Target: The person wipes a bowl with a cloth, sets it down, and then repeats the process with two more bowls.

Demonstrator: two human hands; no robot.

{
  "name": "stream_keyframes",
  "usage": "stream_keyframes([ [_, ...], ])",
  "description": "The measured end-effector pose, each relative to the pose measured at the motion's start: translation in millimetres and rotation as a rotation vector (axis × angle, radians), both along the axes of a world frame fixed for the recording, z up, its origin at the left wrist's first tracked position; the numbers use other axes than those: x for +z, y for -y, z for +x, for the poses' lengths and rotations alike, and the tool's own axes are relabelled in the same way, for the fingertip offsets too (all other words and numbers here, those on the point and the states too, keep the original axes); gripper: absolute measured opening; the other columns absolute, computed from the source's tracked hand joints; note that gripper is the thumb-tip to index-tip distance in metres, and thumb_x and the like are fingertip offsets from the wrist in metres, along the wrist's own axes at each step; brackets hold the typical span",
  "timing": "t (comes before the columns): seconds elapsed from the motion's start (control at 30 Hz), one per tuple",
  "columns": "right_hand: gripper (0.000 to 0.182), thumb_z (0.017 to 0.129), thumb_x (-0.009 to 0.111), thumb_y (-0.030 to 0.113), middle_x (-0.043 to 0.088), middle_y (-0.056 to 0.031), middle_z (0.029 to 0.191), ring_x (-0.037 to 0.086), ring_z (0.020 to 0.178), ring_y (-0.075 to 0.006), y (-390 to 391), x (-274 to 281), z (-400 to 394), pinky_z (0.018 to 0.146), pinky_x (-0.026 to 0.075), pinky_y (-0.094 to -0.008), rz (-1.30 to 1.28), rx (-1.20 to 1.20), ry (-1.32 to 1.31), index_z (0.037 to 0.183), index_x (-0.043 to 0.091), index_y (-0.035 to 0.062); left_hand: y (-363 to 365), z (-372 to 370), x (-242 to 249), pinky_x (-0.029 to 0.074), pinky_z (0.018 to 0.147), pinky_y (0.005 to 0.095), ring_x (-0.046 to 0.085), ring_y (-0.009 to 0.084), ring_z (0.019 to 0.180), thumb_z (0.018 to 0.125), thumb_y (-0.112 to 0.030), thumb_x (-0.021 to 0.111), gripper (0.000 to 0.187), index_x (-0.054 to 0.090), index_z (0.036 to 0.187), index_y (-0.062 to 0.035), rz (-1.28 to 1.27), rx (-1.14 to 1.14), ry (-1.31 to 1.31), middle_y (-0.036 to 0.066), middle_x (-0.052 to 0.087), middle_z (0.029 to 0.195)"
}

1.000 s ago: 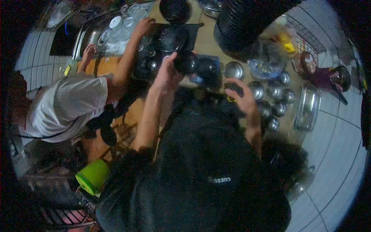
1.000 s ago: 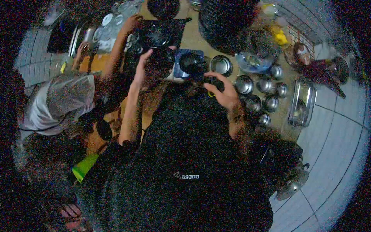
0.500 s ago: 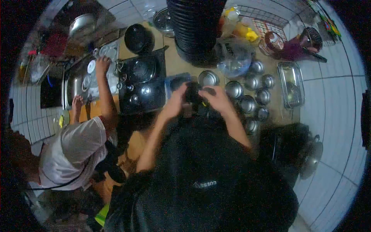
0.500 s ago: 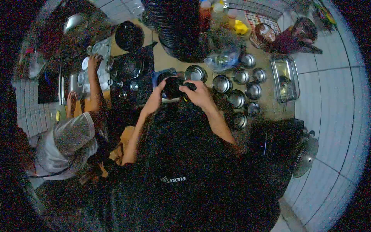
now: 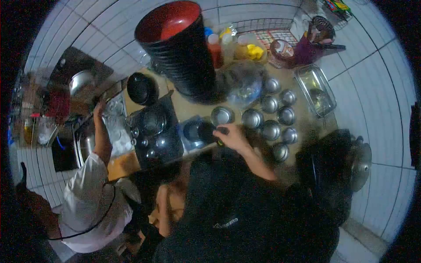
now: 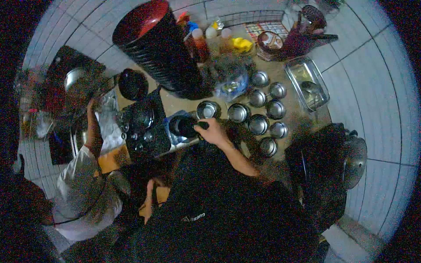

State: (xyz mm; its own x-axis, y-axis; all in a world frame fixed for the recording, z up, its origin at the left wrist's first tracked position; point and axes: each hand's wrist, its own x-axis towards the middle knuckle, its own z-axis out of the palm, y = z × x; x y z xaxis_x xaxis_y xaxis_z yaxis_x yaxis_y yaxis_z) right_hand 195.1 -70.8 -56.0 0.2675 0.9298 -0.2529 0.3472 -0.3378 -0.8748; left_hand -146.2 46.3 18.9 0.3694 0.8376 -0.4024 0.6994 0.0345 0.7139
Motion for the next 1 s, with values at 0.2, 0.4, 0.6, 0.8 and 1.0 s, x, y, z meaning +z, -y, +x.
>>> stream_keyframes([
  [0.2, 0.045, 0.078, 0.074, 0.040, 0.065, -0.0238, 0.106, 0.062, 0.102, -0.0355, -5.0, 10.0, 1.2, 0.089, 0.048, -0.0411, 0.038, -0.009, -0.032, 0.106, 0.069, 0.0048, -160.4, -47.2, 33.8, 0.044, 0.094, 0.0369, 0.058, 0.0229, 0.100, 0.099, -0.028, 0.043, 0.036, 0.060, 0.118, -0.0025, 0.429, 0.421, 0.591, 0.010, 0.065, 0.100],
  [0.4, 0.049, 0.081, 0.071, 0.041, 0.061, -0.0207, 0.117, 0.058, 0.109, -0.0328, -10.9, 11.3, 6.4, 0.095, 0.045, -0.0401, -0.098, 0.102, -0.196, 0.113, 0.067, 0.0046, -145.5, -40.0, 15.4, 0.044, 0.092, 0.0357, 0.058, 0.0218, 0.099, 0.098, -0.028, 0.045, 0.035, 0.059, 0.118, -0.0030, 0.293, 0.235, 0.570, 0.009, 0.064, 0.100],
  [0.6, 0.050, 0.081, 0.071, 0.042, 0.061, -0.0230, 0.113, 0.058, 0.109, -0.0320, -5.5, 5.1, 3.3, 0.094, 0.045, -0.0396, -0.048, 0.083, -0.060, 0.113, 0.066, 0.0043, -122.2, -29.6, 1.7, 0.045, 0.089, 0.0346, 0.058, 0.0206, 0.097, 0.098, -0.027, 0.048, 0.033, 0.059, 0.118, -0.0035, 0.171, 0.067, 0.524, 0.009, 0.064, 0.101],
  [0.8, 0.049, 0.080, 0.072, 0.042, 0.063, -0.0211, 0.111, 0.058, 0.108, -0.0325, -4.1, -9.6, 4.0, 0.092, 0.046, -0.0402, -0.008, 0.085, -0.098, 0.113, 0.066, 0.0051, -90.0, -20.8, -5.9, 0.046, 0.087, 0.0334, 0.058, 0.0194, 0.096, 0.097, -0.027, 0.050, 0.032, 0.058, 0.118, -0.0040, 0.045, -0.080, 0.450, 0.008, 0.064, 0.101],
  [1.0, 0.048, 0.080, 0.072, 0.039, 0.066, -0.0206, 0.106, 0.062, 0.102, -0.0326, -2.3, 3.0, 1.7, 0.090, 0.048, -0.0394, 0.075, 0.078, -0.029, 0.111, 0.067, 0.0027, -54.8, -2.0, -10.1, 0.046, 0.084, 0.0322, 0.059, 0.0183, 0.094, 0.097, -0.026, 0.052, 0.031, 0.058, 0.119, -0.0045, -0.062, -0.208, 0.384, 0.007, 0.063, 0.101],
])
